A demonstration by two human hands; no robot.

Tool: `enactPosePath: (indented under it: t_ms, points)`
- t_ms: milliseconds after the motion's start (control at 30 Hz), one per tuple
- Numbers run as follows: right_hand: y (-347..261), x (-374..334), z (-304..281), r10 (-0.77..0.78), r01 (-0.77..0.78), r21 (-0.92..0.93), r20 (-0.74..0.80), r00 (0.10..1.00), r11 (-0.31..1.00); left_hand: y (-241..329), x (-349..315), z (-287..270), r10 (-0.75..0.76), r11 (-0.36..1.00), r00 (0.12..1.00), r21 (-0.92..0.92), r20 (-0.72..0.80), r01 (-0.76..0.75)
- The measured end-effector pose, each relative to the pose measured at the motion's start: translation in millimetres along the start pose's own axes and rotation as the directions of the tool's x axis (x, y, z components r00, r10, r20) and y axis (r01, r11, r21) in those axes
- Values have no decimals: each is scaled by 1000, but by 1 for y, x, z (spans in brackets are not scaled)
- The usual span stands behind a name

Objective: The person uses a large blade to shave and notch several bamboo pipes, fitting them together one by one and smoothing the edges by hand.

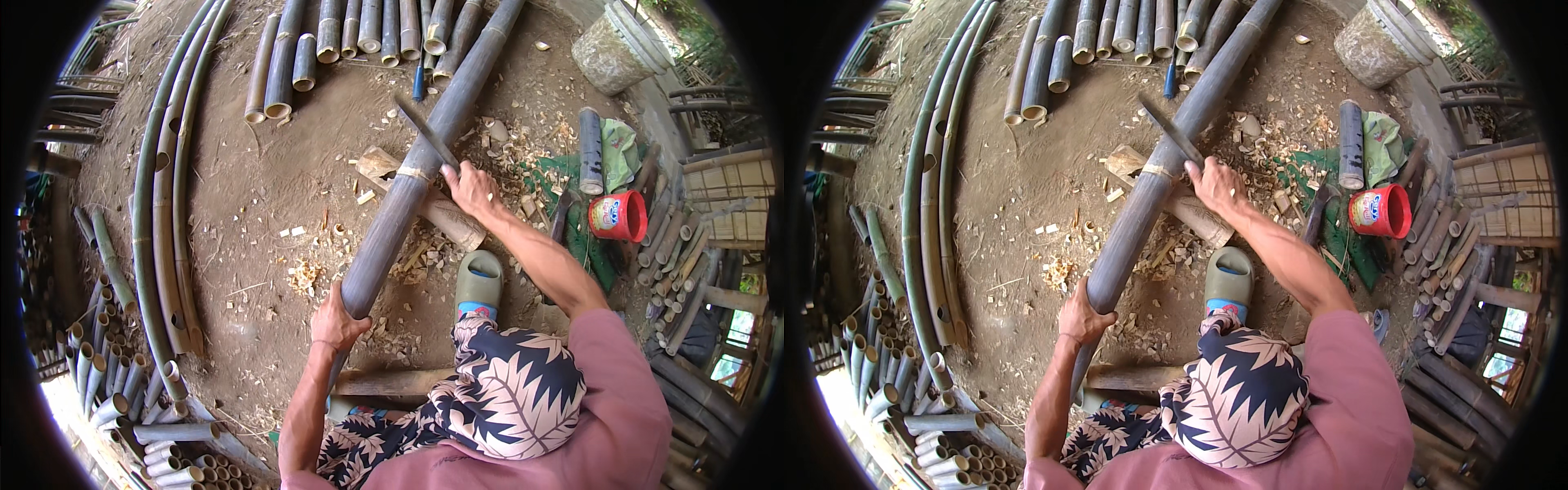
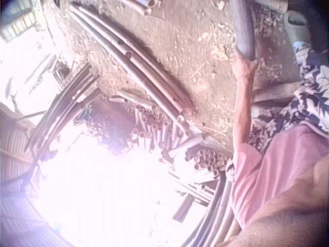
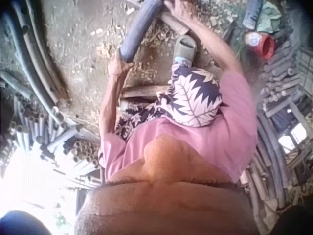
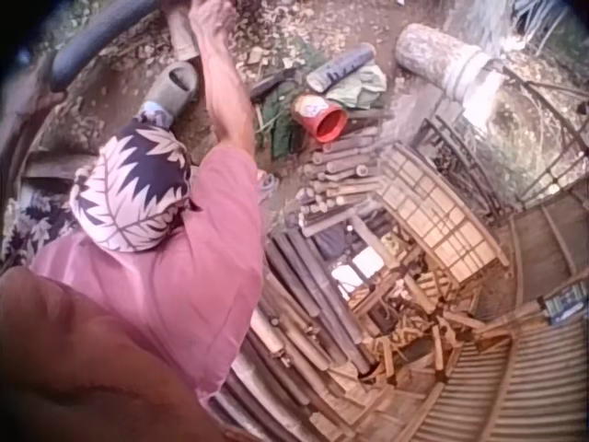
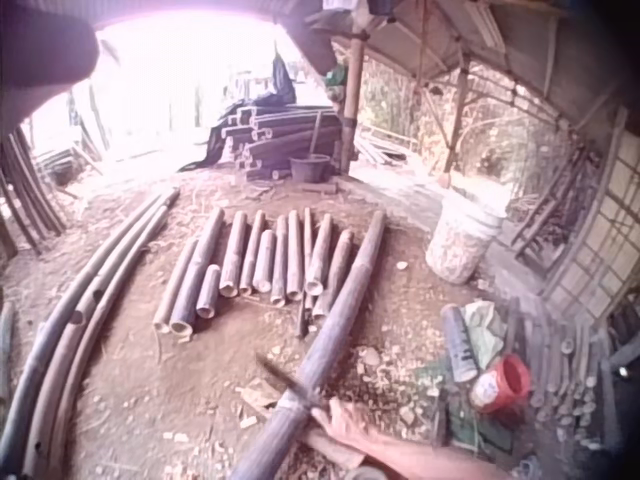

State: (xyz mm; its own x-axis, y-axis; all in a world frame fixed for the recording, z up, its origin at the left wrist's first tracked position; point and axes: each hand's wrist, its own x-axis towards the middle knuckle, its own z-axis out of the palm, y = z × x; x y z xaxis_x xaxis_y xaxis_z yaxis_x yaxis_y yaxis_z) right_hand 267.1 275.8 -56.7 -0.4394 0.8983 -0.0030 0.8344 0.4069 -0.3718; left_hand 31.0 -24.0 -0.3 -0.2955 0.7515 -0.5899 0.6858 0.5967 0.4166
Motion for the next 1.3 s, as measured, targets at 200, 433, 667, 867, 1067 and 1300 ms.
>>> enactPosePath:
  t_ms: [200,433,667,867,1067,1300]
  points:
    - [1,-19,3,-495,498,-19,74,866,867,-10,7,-6,20,996,998,-87,56,-16]
    - [-2,-24,3,-683,687,-22,95,724,726,-29,16,-7,93,970,986,-235,136,-59]
    - [-9,-28,-1,-739,744,25,146,657,667,-31,28,-13,154,915,962,-399,226,-53]
    - [-13,-39,3,-570,569,34,68,819,822,-36,34,-10,174,883,946,-468,274,-27]
    - [0,4,-10,-70,71,-6,55,996,997,-31,33,-12,161,897,940,-442,300,-12]
    - [7,41,-35,14,-3,-134,76,997,991,-35,13,-9,183,963,979,-214,84,-162]
